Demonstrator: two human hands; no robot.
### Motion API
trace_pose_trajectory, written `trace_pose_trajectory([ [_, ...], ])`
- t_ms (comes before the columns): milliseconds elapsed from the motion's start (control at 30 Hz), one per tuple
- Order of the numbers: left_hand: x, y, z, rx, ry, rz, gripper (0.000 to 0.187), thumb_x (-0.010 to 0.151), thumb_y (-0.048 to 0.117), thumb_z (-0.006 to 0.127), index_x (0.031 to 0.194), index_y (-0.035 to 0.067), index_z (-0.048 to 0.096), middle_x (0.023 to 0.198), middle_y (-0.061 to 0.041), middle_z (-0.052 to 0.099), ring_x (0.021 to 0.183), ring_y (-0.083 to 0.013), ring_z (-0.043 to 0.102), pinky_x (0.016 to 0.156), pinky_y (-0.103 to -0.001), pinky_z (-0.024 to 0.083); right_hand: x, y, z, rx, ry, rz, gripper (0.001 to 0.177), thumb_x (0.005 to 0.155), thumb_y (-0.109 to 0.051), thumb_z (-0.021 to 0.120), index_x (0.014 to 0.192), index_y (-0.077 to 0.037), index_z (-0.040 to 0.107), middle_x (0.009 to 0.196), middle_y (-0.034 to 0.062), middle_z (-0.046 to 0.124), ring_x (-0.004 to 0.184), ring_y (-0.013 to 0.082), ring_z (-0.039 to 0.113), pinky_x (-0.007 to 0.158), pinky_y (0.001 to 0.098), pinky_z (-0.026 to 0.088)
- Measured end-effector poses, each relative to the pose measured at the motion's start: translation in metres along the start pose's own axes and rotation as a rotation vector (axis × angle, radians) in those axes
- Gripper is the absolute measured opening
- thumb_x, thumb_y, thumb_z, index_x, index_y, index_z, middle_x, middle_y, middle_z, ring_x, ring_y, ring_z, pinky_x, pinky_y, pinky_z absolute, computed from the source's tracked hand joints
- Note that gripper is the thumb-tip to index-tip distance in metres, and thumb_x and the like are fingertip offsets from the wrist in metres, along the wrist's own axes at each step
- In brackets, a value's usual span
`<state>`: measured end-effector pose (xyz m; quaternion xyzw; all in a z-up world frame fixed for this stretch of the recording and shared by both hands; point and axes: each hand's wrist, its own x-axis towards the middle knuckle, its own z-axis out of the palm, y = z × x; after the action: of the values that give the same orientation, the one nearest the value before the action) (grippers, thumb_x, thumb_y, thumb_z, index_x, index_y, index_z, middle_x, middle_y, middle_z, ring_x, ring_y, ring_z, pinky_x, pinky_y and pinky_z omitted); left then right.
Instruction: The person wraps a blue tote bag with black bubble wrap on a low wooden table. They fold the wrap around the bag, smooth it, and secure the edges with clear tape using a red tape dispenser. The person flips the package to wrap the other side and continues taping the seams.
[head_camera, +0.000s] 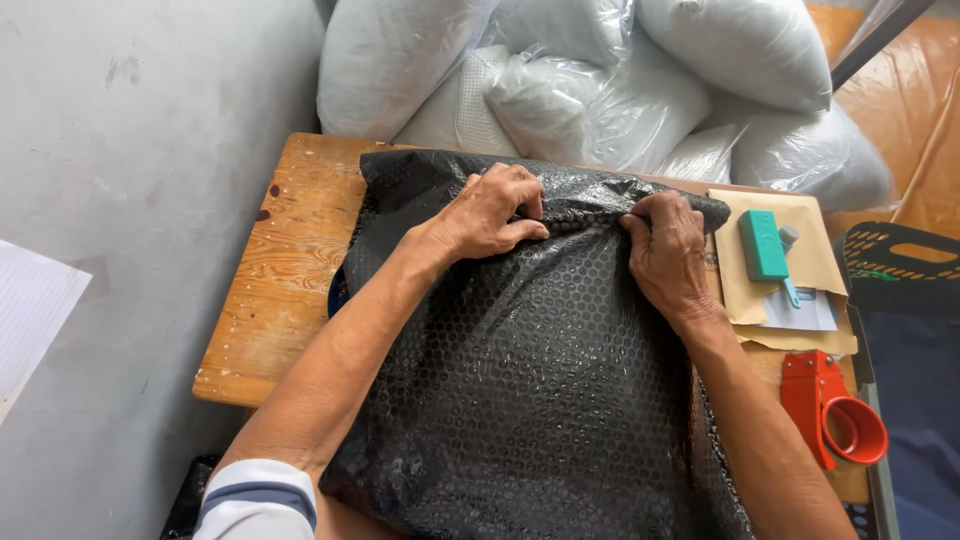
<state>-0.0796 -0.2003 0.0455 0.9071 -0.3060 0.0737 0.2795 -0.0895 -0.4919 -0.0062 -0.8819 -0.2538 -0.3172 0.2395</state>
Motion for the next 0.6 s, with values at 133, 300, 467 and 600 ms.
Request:
trace_pose_trajectory([
  [133, 0.011, -0.006, -0.003, -0.063, -0.078, -0.087, 0.021, 0.092, 0.037, 0.075, 0.095, 0.022, 0.061, 0.096, 0.001, 0.07, 0.107, -0.027, 0.067, 0.091, -0.047, 0.05, 0.002, 0.002, 0.007, 0.178, -0.016, 0.065, 0.013, 0.108, -0.019, 0.066, 0.107, -0.009, 0.058, 0.092, 0.0167, 0.067, 0.089, 0.0444, 0.068, 0.076, 0.049, 0.053],
  [300, 0.018, -0.01, -0.007, -0.142, -0.056, -0.127, 0.023, 0.086, 0.029, 0.082, 0.093, 0.024, 0.061, 0.084, 0.005, 0.075, 0.096, -0.025, 0.074, 0.086, -0.044, 0.057, 0.013, 0.002, 0.012, 0.194, 0.003, -0.003, 0.01, 0.106, -0.02, 0.07, 0.107, -0.011, 0.065, 0.092, 0.0118, 0.068, 0.091, 0.0393, 0.07, 0.077, 0.0443, 0.055],
  [467, 0.021, -0.014, -0.002, -0.223, 0.027, -0.173, 0.024, 0.092, 0.023, 0.076, 0.108, 0.022, 0.058, 0.083, -0.003, 0.076, 0.094, -0.0293, 0.074, 0.087, -0.046, 0.057, 0.005, 0.025, 0.023, 0.027, -0.052, 0.007, 0.019, 0.104, -0.035, 0.073, 0.1, -0.017, 0.066, 0.086, 0.0036, 0.062, 0.088, 0.0308, 0.068, 0.077, 0.0419, 0.051],
  [600, 0.022, -0.019, 0.001, -0.186, -0.015, -0.2, 0.02, 0.095, 0.026, 0.071, 0.108, 0.021, 0.057, 0.086, -0.006, 0.076, 0.097, -0.0335, 0.073, 0.089, -0.05, 0.055, 0.006, 0.023, 0.02, 0.05, -0.111, 0.066, 0.022, 0.104, -0.04, 0.072, 0.099, -0.02, 0.066, 0.088, 0.004, 0.064, 0.091, 0.0306, 0.069, 0.078, 0.0438, 0.052],
])
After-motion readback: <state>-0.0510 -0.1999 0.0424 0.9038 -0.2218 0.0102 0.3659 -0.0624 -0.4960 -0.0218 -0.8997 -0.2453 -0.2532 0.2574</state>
